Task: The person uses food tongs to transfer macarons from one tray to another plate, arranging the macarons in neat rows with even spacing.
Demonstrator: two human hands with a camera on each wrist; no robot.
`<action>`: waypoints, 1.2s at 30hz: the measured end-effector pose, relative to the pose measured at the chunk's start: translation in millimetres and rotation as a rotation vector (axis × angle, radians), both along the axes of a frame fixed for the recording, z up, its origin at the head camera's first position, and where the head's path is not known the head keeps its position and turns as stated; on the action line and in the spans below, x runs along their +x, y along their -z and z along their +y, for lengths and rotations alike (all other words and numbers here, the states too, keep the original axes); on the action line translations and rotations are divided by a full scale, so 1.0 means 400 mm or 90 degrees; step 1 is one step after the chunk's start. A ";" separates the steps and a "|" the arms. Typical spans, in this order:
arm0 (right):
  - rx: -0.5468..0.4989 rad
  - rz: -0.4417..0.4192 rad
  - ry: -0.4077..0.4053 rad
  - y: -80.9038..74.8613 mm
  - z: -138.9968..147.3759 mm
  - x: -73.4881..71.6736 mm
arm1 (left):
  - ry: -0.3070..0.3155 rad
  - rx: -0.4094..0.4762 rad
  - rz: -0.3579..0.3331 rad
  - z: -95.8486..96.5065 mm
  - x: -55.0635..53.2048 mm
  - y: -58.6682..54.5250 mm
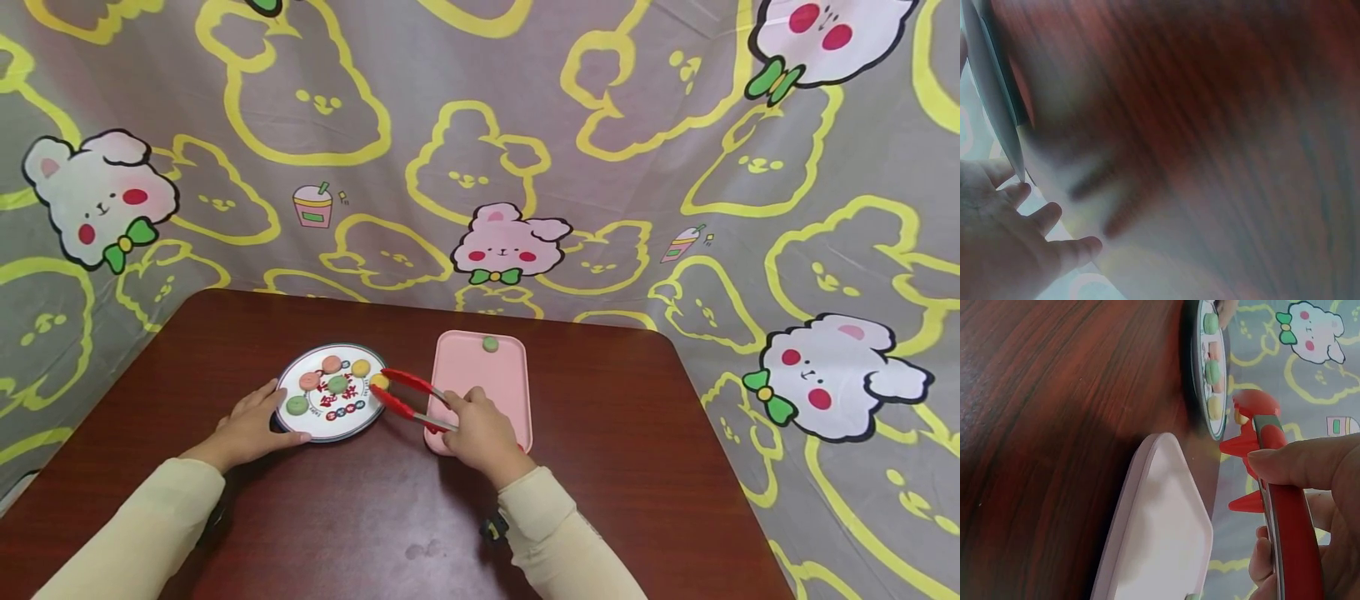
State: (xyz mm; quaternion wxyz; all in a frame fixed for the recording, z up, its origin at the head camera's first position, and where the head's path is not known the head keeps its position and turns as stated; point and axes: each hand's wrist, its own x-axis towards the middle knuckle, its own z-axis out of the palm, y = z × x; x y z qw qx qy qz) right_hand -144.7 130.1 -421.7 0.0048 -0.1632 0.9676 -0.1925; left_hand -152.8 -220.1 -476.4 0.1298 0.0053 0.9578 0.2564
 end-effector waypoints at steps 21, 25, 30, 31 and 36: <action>0.031 -0.006 -0.022 -0.007 -0.042 -0.010 | 0.002 -0.002 0.001 -0.001 -0.001 0.001; 0.037 -0.001 -0.027 -0.010 -0.048 -0.012 | 0.003 -0.003 0.003 -0.001 0.000 0.001; 0.043 0.008 -0.040 -0.012 -0.057 -0.016 | 0.005 -0.005 0.002 0.001 0.002 -0.003; 0.044 0.008 -0.041 -0.012 -0.058 -0.016 | 0.006 -0.006 0.003 0.002 0.002 -0.004; 0.053 0.007 -0.045 -0.015 -0.068 -0.020 | 0.007 -0.008 0.005 0.002 0.002 -0.006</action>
